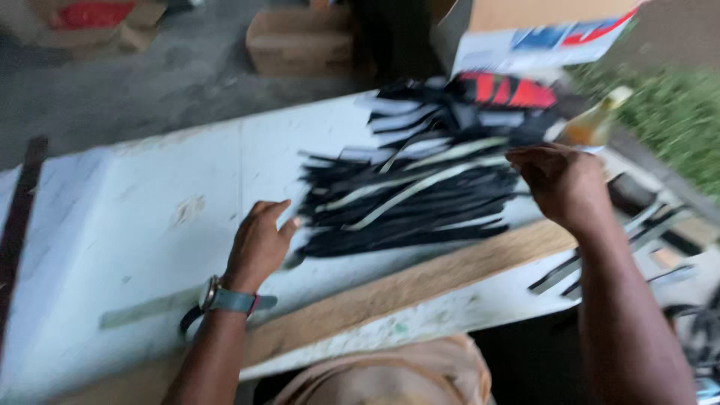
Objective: The person repeatedly rubs long black rubber strips against a wooden block on a white table. The person picks up strips from a pile, rubs them along the block, and places them back down. A bottle, scissors, and other tools are visible on the table.
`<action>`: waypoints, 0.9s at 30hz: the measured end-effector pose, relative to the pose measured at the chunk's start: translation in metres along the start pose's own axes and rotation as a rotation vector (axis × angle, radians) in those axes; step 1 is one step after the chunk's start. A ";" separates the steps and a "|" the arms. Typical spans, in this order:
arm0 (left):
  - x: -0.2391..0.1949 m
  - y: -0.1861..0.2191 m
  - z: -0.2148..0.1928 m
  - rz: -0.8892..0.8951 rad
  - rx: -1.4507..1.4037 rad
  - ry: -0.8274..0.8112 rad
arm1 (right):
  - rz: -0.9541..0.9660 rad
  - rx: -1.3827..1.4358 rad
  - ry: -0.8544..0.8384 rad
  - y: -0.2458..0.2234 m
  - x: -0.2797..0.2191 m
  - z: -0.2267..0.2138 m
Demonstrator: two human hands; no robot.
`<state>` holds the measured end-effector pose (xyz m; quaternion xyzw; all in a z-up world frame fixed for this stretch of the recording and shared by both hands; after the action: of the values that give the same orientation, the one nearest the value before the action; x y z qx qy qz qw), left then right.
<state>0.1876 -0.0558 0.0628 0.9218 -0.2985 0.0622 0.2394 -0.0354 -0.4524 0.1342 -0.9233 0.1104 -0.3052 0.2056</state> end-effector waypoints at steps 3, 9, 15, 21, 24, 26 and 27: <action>-0.031 -0.040 0.002 -0.078 0.106 -0.098 | 0.182 0.172 -0.101 0.001 -0.039 0.033; -0.060 -0.042 0.022 -0.028 0.151 -0.303 | 0.238 0.426 -0.141 -0.026 -0.065 0.054; -0.064 -0.043 0.025 -0.064 0.162 -0.384 | -0.052 0.464 -0.137 -0.080 -0.062 0.070; -0.084 -0.017 -0.007 -0.023 -0.114 -0.117 | 0.310 0.772 -0.645 -0.150 -0.073 0.118; -0.097 0.027 -0.002 0.158 -0.131 -0.007 | 0.318 0.717 -0.711 -0.186 -0.079 0.141; -0.104 0.049 0.002 0.212 -0.142 0.032 | 0.217 0.716 -0.674 -0.203 -0.078 0.147; -0.104 0.060 0.002 0.245 -0.155 0.051 | 0.231 0.771 -0.618 -0.205 -0.079 0.146</action>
<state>0.0676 -0.0450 0.0587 0.8553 -0.4066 0.0911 0.3081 0.0076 -0.1985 0.0782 -0.8093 0.0250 -0.0114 0.5868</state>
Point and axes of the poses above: each hand's wrist, its own x-axis towards the middle knuckle, its own z-axis out of the palm, y = z × x, the point moved 6 cm from there along x, towards the middle knuckle, and after that the axes turned 8 degrees about x, right-handed, at the moved point
